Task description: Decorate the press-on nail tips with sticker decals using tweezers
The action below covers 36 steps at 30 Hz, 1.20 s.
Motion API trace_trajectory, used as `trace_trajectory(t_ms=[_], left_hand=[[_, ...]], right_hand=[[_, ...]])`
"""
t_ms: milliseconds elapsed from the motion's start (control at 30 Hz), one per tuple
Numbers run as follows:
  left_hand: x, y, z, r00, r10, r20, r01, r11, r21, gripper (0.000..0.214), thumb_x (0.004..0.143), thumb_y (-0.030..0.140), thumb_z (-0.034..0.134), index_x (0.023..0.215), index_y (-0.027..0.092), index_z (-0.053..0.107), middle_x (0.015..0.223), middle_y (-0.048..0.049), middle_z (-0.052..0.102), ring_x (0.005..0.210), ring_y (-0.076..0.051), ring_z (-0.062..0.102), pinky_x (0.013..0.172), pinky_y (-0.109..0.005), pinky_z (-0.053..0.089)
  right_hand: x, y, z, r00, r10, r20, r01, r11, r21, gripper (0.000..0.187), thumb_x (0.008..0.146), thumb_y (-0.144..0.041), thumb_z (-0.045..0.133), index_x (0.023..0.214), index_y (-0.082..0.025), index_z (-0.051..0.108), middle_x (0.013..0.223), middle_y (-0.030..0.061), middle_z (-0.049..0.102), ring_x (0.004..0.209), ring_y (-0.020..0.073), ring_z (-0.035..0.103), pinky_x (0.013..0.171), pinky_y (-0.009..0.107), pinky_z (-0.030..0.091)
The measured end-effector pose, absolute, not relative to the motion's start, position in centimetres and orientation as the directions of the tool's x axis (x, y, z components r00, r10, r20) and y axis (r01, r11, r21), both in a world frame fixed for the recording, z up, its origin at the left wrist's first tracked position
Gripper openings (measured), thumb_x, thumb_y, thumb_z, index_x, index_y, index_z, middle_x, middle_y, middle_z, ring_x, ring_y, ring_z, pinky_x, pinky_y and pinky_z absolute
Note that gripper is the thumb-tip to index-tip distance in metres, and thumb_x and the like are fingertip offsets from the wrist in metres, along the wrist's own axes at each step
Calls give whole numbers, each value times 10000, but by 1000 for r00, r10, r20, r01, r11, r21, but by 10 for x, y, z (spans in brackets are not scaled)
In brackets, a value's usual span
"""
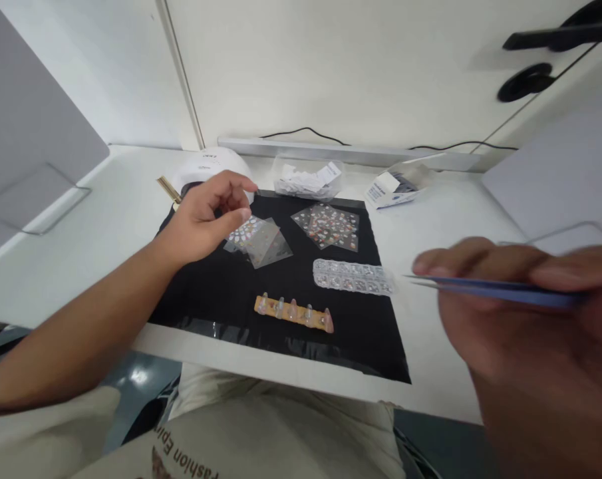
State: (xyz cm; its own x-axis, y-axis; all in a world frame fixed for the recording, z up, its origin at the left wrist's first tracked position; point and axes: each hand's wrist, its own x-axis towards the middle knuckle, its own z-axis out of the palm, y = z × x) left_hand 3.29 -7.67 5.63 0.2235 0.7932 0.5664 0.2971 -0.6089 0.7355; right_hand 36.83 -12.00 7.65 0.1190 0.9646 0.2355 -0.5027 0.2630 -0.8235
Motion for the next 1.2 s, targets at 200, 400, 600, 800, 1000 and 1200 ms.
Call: trace_trajectory(t_ms=[200,400,600,800,1000,1200], left_hand=[[27,-69,27,374,780,502,547,-623,559,251,883,219,603,1121,157,655,852,-34,681,731,-165,626,692,-285,496],[24,-60,22,463,786,411,716,-604,350,238,860,229,578,1062,168,688,847,-66,678,837,-248,608,773,-374,483],[22,-57,21,476,795,377,775,-581,247,248,921,263,509,1060,142,674,870,-90,679,840,-262,580,769,-396,472],[24,-63,26,552,767,328,743,-631,224,193,933,232,509,1002,133,659,862,-91,669,837,-253,586,759,-383,475],[36,-84,39,726,658,201,379,-626,681,178,926,38,492,944,159,622,823,-14,634,747,-118,595,694,-236,461],[48,-93,34,808,577,122,289,-568,770,255,902,-15,501,1015,145,665,960,-55,608,798,-112,601,729,-230,476]], right_hand=[[323,-83,63,-208,880,427,-301,358,-884,140,749,-311,811,752,-186,751,611,57,719,616,249,680,601,429,568],[328,-75,27,-172,941,290,-322,224,-920,242,711,-377,855,749,-160,753,684,74,734,699,279,710,602,439,581],[330,-70,20,-197,907,372,-300,306,-904,155,768,-325,817,775,-172,794,658,77,738,658,237,693,561,379,563],[340,-74,13,-270,831,486,-263,422,-868,124,879,-284,712,946,-243,809,775,62,757,720,241,706,595,396,570],[343,-74,7,-312,776,548,-235,496,-836,166,921,-245,658,1029,-243,784,851,50,741,785,238,695,635,406,542],[341,-73,8,-324,774,544,-203,504,-839,152,936,-264,647,1017,-247,775,845,35,732,785,235,686,680,424,524]])
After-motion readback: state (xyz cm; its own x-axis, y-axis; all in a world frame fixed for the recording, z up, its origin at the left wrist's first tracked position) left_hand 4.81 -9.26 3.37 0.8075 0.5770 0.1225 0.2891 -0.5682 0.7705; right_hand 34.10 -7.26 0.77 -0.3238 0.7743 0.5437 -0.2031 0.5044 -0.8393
